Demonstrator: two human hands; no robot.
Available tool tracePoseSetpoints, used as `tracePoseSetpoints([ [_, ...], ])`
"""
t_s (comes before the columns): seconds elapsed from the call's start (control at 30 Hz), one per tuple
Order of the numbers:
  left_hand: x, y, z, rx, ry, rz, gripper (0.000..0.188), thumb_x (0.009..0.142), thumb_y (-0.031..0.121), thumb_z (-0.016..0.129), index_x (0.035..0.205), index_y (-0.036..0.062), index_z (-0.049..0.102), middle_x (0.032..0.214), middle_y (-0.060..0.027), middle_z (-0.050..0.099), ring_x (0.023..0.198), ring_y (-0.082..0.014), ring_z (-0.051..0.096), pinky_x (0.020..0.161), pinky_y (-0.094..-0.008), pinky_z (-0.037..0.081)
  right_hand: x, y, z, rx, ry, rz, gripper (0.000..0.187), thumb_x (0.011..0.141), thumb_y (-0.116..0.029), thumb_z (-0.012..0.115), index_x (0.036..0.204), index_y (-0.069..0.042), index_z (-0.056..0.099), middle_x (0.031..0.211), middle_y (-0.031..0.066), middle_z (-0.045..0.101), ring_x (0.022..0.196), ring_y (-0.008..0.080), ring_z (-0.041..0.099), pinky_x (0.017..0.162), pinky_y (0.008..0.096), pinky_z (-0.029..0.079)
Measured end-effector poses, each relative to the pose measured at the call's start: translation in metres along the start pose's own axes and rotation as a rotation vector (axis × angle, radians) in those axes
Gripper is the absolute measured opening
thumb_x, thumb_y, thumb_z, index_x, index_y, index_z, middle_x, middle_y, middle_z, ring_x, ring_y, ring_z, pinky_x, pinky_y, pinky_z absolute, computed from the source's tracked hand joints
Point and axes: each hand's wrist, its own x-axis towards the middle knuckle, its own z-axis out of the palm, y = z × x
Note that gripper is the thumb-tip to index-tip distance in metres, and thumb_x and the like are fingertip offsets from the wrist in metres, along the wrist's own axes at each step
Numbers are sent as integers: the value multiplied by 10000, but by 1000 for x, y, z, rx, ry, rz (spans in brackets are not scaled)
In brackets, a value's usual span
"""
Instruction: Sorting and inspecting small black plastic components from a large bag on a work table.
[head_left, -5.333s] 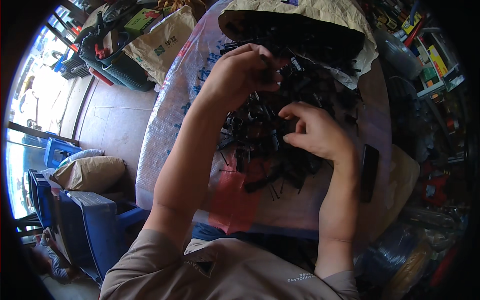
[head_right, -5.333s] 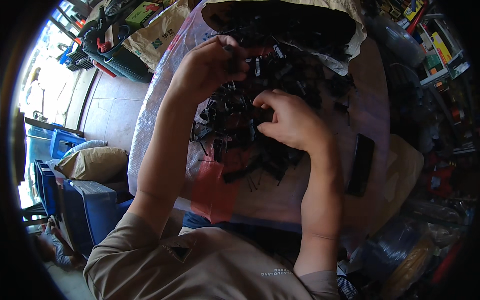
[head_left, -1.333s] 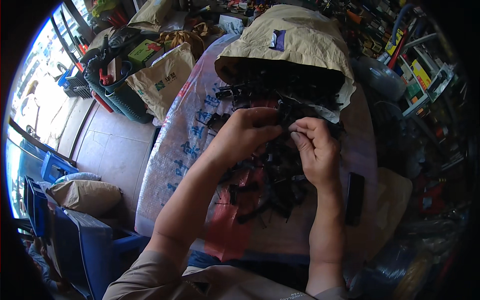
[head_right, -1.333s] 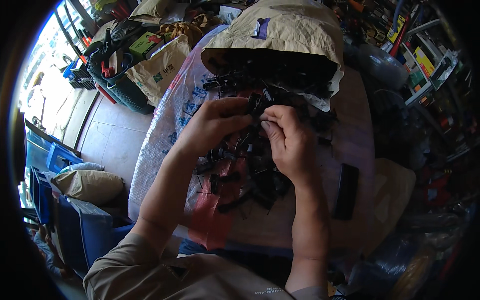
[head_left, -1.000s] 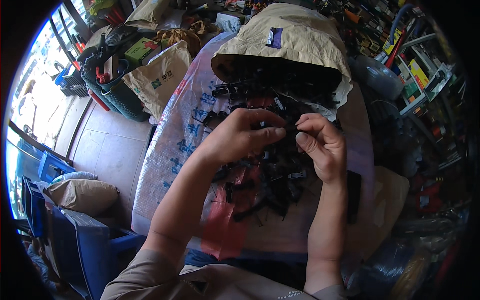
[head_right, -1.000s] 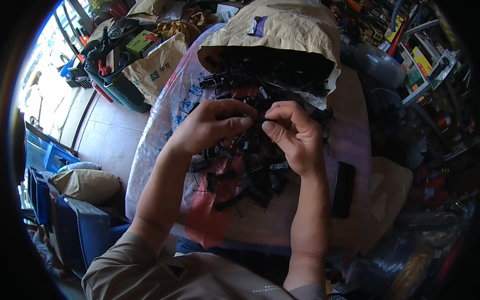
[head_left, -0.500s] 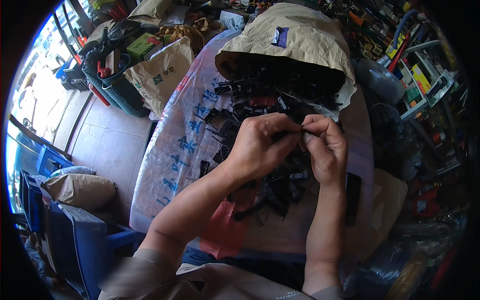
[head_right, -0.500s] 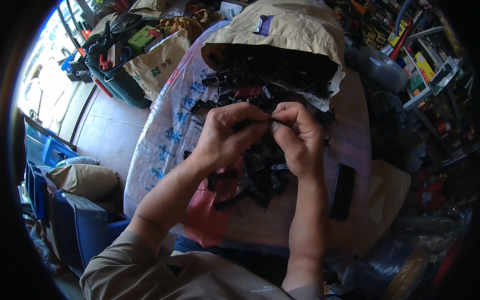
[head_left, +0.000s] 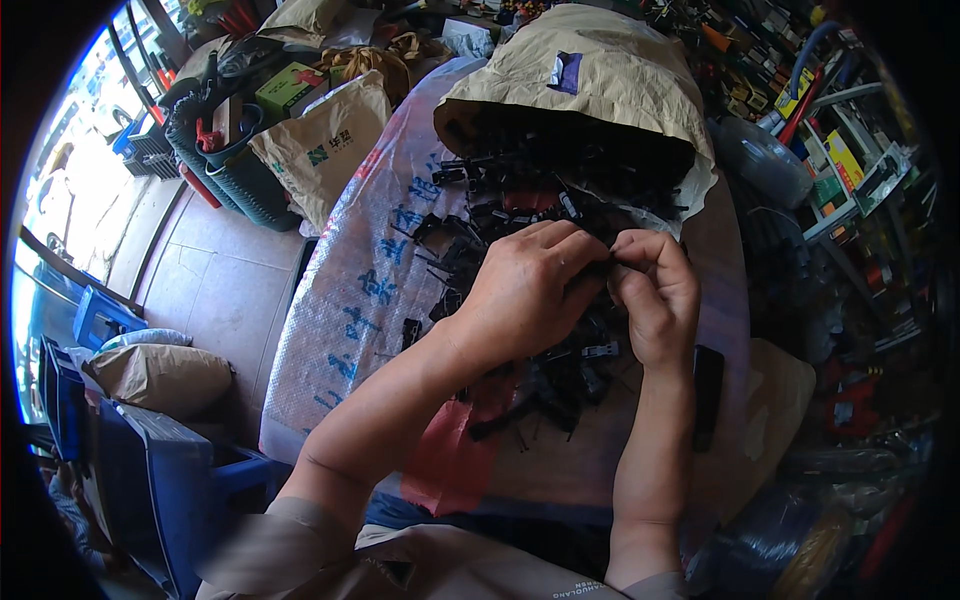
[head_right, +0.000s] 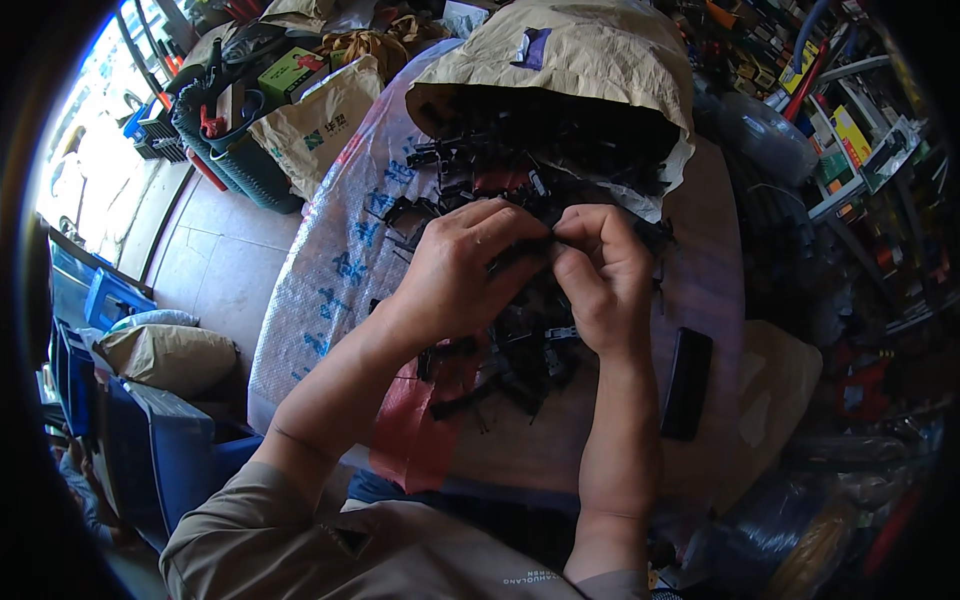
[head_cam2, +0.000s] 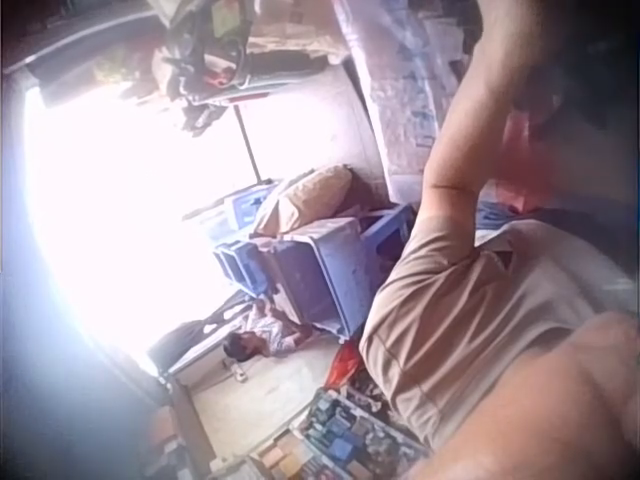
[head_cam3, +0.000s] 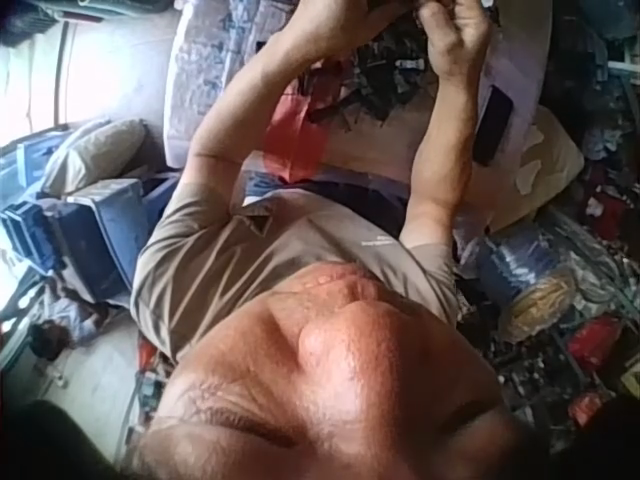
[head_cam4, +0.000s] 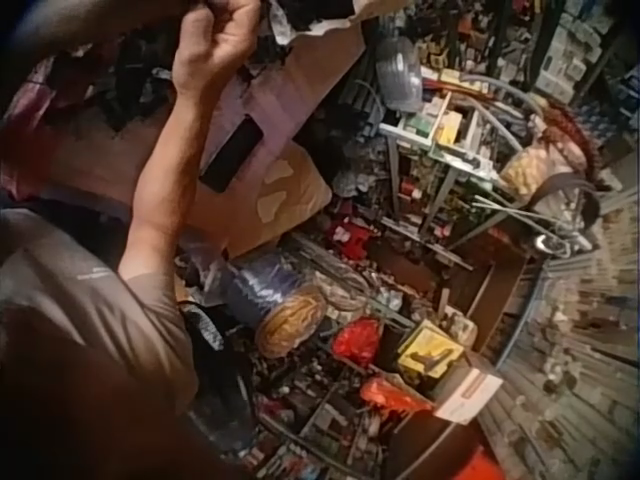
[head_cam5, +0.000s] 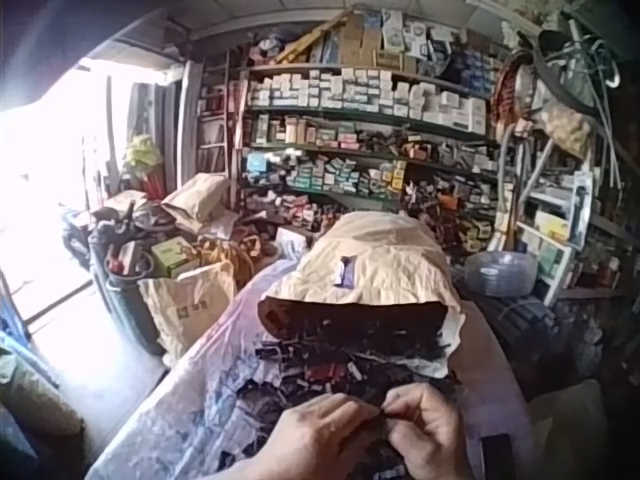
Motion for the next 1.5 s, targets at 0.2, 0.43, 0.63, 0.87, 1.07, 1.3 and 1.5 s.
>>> tracePoseSetpoints([
  [0.2,-5,-8,0,-324,8,-291,273,835,66,680,1094,7,616,923,-85,666,788,-211,639,672,-309,502,3,-9,4,74,-9,83,289,851,-22,656,1123,-9,559,919,-3,571,774,40,511,705,185,438],
  [0.43,1,-13,-24,-1189,-36,-835,343,919,64,566,1260,24,567,971,-64,672,759,-79,593,648,-196,459,-5,-18,-5,-75,-183,157,235,860,-84,721,1061,-15,622,840,-16,603,761,42,535,695,181,446],
  [0.63,4,2,-23,-815,-259,-727,330,899,102,644,1217,18,616,962,-11,658,836,-61,587,739,-211,484,-2,-13,-8,-91,-45,110,108,873,-100,712,906,-25,641,720,-48,588,646,19,500,583,171,395],
  [0.87,4,-1,-24,-499,-343,-519,349,863,107,668,1192,2,620,946,-46,670,841,-63,580,758,-234,494,-1,-18,-5,-180,-119,153,78,899,-87,670,863,-20,649,688,-29,591,580,29,507,524,177,400],
  [1.07,3,-4,-27,-525,-376,-494,355,857,120,666,1189,1,622,974,-59,686,852,-87,612,764,-247,506,-2,-19,-1,-157,-128,160,86,901,-95,661,889,-12,640,715,-4,618,609,43,565,546,183,453],
  [1.3,4,-5,-27,-317,-323,-479,371,789,168,673,1109,-19,650,905,-87,692,814,-124,647,751,-273,519,-4,-7,9,-125,-147,190,47,906,-61,627,925,-18,631,719,3,622,621,47,573,569,185,459],
  [1.5,-1,-59,-34,-1268,-69,-775,354,884,167,502,1206,31,557,907,-105,648,753,-208,654,583,-303,505,-6,13,15,-644,-310,221,282,767,-60,732,996,-15,575,822,56,624,676,112,584,610,264,475],
])
